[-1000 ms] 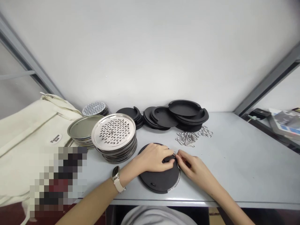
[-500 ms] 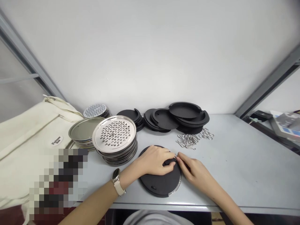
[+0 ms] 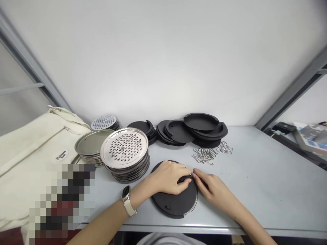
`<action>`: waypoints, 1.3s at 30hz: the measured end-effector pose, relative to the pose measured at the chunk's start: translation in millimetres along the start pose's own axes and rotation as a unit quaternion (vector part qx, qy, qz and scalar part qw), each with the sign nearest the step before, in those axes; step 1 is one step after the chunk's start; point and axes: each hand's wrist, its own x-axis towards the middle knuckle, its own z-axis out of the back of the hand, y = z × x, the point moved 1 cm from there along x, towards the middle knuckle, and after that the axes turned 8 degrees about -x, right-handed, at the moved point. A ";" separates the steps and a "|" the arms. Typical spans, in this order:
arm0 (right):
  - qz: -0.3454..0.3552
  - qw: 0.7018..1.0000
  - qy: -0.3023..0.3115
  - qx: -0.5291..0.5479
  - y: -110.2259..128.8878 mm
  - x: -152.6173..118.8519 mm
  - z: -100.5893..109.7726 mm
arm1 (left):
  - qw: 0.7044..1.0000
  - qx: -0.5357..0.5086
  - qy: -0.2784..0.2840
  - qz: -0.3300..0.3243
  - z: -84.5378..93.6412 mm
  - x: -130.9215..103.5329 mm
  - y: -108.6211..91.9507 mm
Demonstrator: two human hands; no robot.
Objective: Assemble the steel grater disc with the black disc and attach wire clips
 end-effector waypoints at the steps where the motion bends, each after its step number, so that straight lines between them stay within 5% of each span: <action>1: 0.001 1.000 -0.001 -0.001 0.0 0.1 -0.3 | 1.000 -0.001 0.000 0.001 0.2 0.1 0.0; 28: 0.024 0.998 -0.025 -0.046 -2.8 -0.6 -3.4 | 1.000 -0.014 0.006 -0.006 2.4 2.1 -1.2; 39: -0.001 0.998 -0.052 0.029 1.0 -4.8 0.1 | 1.000 -0.002 0.013 0.001 2.5 0.9 -1.5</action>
